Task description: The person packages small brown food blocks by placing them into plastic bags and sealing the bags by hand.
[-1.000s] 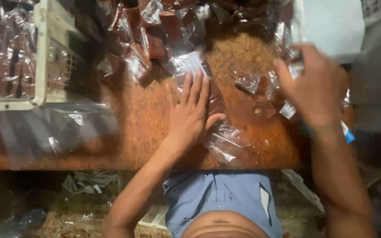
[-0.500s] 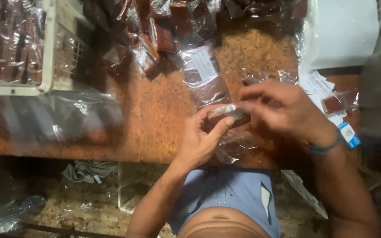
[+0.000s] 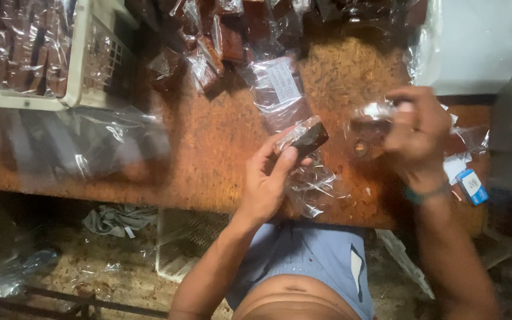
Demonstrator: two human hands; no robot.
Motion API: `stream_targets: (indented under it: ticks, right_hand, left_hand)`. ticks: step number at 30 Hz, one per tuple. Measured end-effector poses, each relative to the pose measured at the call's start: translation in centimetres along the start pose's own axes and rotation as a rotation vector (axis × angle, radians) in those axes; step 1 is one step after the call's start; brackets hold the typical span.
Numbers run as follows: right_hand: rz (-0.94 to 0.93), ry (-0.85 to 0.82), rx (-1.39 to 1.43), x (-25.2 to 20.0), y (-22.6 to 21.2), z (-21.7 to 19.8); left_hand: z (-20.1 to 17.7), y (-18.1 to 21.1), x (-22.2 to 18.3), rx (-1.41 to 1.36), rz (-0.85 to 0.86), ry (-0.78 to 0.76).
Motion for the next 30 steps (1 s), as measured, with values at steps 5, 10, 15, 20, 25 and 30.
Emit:
stream_targets:
  ticks: [5,10,15,20,25,30]
  right_hand:
    - [0.121,0.103,0.145,-1.9,-9.8,0.4]
    - [0.04,0.045,0.214,-3.0,-12.0,2.9]
    - [0.32,0.108,0.667,-5.9,-9.6,4.9]
    - [0.225,0.092,0.439,-5.9,-9.3,1.4]
    - [-0.016,-0.141,-0.56,-6.3,-6.2,3.0]
    - [0.177,-0.395,-0.662,-5.7,-5.9,3.8]
  left_hand:
    - [1.9,0.2,-0.8,0.072,-0.004,-0.031]
    - [4.0,1.6,-2.4,0.191,0.154,-0.084]
    - [4.8,3.2,-2.8,0.408,0.382,-0.099]
    - [3.1,1.1,-4.5,0.848,0.518,-0.081]
    - [1.5,-0.9,-3.6,1.212,0.485,-0.177]
    - [1.9,-1.3,-3.2,1.105,0.475,-0.167]
Point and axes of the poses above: each hand's wrist, its own x-axis towards the middle knuckle, its own z-axis out of the palm, y = z × x, the point moved 6 cm from there along x, towards the middle knuckle, and after that the axes turned 1 degree about z, right-handed, at the moved point
